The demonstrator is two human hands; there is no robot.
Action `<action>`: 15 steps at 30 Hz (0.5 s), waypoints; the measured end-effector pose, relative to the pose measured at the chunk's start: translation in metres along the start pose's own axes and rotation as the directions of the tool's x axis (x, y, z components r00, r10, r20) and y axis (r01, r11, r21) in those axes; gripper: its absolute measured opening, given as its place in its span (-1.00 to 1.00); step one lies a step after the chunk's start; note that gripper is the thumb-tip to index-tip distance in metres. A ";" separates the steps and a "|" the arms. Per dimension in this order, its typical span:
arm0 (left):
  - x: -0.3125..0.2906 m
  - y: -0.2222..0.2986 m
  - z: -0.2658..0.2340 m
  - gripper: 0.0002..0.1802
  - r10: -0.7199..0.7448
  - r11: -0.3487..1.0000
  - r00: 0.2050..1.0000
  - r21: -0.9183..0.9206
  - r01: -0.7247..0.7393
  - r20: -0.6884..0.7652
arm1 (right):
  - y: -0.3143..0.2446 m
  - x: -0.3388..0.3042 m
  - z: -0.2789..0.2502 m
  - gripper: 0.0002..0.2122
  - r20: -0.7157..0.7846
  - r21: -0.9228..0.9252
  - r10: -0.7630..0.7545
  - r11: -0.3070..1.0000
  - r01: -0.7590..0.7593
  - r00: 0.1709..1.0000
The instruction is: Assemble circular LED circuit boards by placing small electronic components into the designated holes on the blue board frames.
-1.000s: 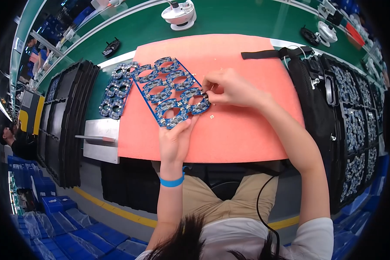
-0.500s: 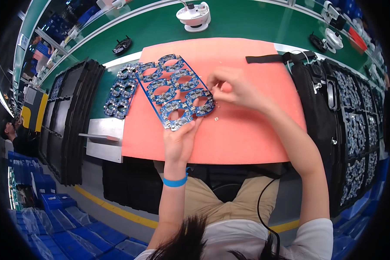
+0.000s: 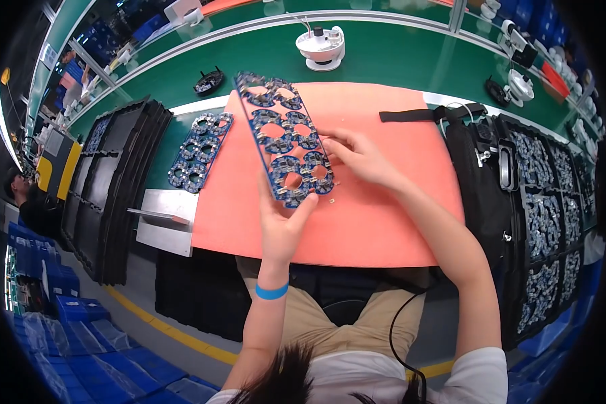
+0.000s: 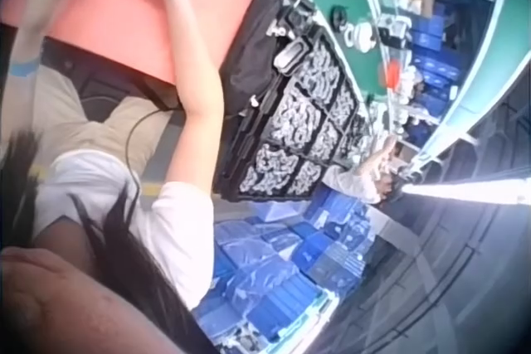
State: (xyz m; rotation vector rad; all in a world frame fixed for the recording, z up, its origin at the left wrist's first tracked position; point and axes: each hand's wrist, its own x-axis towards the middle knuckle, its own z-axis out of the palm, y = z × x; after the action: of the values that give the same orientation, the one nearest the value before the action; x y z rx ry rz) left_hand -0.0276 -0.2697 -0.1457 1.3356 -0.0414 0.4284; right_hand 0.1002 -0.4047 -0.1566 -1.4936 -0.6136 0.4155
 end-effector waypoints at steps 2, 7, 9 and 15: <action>0.005 0.008 0.009 -0.18 0.021 0.994 0.999 0.107 -0.026 0.043 | -0.003 0.001 0.002 -0.63 0.020 0.026 0.045 0.999 -0.046 0.999; 0.018 0.006 0.021 -0.25 0.024 0.936 0.999 0.353 -0.014 -0.022 | 0.008 0.004 -0.006 -0.63 0.021 0.034 0.034 0.999 -0.034 0.999; 0.025 0.012 0.027 -0.27 0.208 0.868 0.978 0.457 -0.193 0.018 | 0.008 0.006 -0.009 -0.64 -0.005 -0.033 0.020 0.999 -0.020 1.000; 0.035 0.006 0.010 -0.30 0.332 0.532 0.928 0.780 -0.330 0.167 | 0.013 0.010 -0.018 -0.68 -0.139 -0.146 -0.028 0.989 0.007 0.990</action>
State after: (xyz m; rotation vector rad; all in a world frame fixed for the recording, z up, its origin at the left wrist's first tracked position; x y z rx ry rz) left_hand 0.0050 -0.2685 -0.1277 2.2553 -0.1143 0.8415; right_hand 0.1200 -0.4120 -0.1677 -1.6404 -0.5542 0.2535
